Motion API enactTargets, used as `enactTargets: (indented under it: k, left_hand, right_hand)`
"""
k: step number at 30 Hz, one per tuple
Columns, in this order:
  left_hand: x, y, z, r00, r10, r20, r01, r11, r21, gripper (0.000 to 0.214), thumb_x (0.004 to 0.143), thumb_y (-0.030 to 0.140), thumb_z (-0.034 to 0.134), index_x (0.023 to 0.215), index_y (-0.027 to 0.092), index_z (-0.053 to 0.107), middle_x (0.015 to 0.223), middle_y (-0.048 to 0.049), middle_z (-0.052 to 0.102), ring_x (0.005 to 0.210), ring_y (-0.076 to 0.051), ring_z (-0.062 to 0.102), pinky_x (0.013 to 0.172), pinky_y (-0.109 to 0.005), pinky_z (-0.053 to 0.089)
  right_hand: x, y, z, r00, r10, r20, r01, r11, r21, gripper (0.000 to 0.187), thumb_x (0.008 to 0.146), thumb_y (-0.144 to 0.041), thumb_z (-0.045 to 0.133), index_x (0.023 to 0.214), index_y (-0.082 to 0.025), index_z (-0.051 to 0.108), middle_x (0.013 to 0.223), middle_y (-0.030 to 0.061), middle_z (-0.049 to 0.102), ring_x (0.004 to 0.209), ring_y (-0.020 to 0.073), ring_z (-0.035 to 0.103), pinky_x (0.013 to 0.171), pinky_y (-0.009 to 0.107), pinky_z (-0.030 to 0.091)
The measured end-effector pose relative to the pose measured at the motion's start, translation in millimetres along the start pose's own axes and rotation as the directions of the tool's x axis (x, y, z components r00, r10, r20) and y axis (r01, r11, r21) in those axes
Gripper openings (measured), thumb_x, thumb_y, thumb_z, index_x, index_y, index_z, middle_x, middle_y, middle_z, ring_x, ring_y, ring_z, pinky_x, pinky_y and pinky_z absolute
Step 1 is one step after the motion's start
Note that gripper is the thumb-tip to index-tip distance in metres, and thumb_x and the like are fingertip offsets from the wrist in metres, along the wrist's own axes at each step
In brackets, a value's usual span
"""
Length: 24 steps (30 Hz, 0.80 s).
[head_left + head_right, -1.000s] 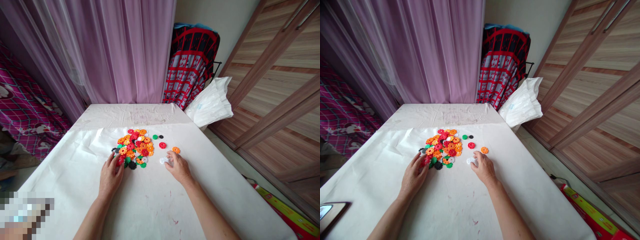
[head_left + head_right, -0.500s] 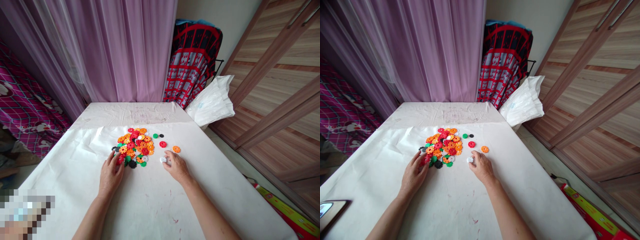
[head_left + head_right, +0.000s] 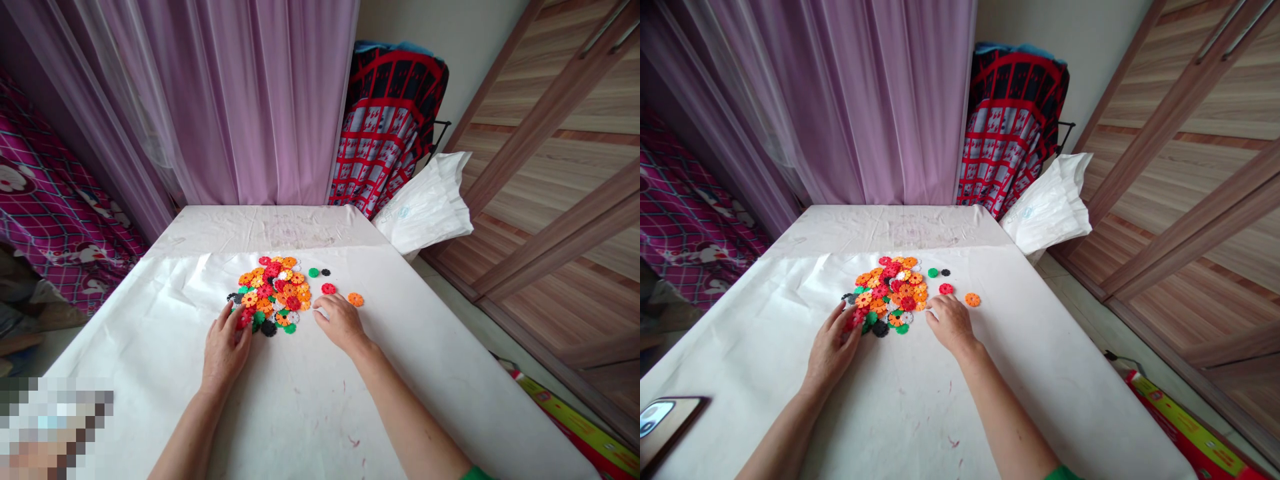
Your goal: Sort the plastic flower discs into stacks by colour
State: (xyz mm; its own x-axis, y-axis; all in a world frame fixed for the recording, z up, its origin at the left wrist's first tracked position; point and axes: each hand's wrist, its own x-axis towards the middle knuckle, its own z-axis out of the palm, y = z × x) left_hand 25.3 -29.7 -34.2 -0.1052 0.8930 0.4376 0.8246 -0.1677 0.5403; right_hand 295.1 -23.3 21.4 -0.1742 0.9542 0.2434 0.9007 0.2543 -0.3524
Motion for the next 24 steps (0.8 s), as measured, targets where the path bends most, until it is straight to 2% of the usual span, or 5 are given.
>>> enactTargets:
  k: [6, 13, 17, 21, 24]
  left_hand:
    - [-0.4, 0.3, -0.8, 1.0, 0.004, 0.005, -0.004, 1.0, -0.004, 0.043, 0.09, 0.044, 0.048, 0.123, 0.024, 0.065, 0.142, -0.0121, 0.057, 0.105, -0.026, 0.066, 0.09, -0.043, 0.055]
    - [-0.6, 2.3, -0.2, 1.0, -0.004, 0.008, 0.004, 1.0, 0.0, 0.043, 0.09, 0.044, 0.047, 0.123, 0.023, 0.065, 0.142, -0.0125, 0.057, 0.108, -0.027, 0.065, 0.095, -0.046, 0.053]
    - [-0.5, 2.0, -0.9, 1.0, -0.002, 0.015, 0.002, 1.0, 0.001, 0.042, 0.09, 0.043, 0.047, 0.123, 0.023, 0.065, 0.144, -0.0122, 0.056, 0.109, -0.027, 0.065, 0.097, -0.046, 0.052]
    - [0.0, 3.5, -1.6, 1.0, 0.006, 0.01, -0.006, 1.0, 0.003, 0.043, 0.091, 0.044, 0.047, 0.123, 0.023, 0.065, 0.142, -0.0124, 0.057, 0.112, -0.028, 0.064, 0.096, -0.046, 0.052]
    - [0.4, 4.3, -1.4, 1.0, 0.016, 0.003, -0.016, 1.0, 0.009, 0.042, 0.09, 0.044, 0.047, 0.121, 0.023, 0.065, 0.141, -0.0127, 0.058, 0.111, -0.028, 0.064, 0.097, -0.047, 0.052]
  right_hand:
    - [28.0, -31.9, 15.0, 0.996, 0.023, 0.081, -0.02, 0.999, -0.036, 0.024, 0.086, -0.032, 0.068, 0.108, -0.023, 0.071, 0.108, 0.0051, 0.073, 0.105, 0.023, 0.061, 0.089, 0.031, 0.045]
    - [36.5, -35.0, 20.6, 0.988, -0.014, 0.156, 0.029, 0.995, -0.096, 0.02, 0.092, -0.031, 0.06, 0.104, -0.024, 0.074, 0.103, 0.0046, 0.075, 0.102, 0.0209, 0.062, 0.084, 0.028, 0.043]
    - [35.3, -23.6, 12.2, 0.996, -0.004, 0.093, 0.015, 0.993, -0.113, 0.022, 0.096, -0.025, 0.053, 0.095, -0.025, 0.076, 0.099, 0.0033, 0.076, 0.097, 0.0185, 0.063, 0.082, 0.027, 0.043]
    - [27.1, 6.3, -4.9, 0.999, 0.045, -0.016, -0.047, 0.986, -0.158, 0.022, 0.096, -0.023, 0.053, 0.094, -0.026, 0.075, 0.1, 0.0034, 0.076, 0.096, 0.0178, 0.063, 0.081, 0.026, 0.043]
    - [16.9, 29.9, -15.2, 0.997, 0.075, -0.023, -0.078, 0.976, -0.202, 0.021, 0.094, -0.023, 0.055, 0.091, -0.028, 0.076, 0.097, 0.0032, 0.076, 0.093, 0.0175, 0.063, 0.079, 0.025, 0.044]
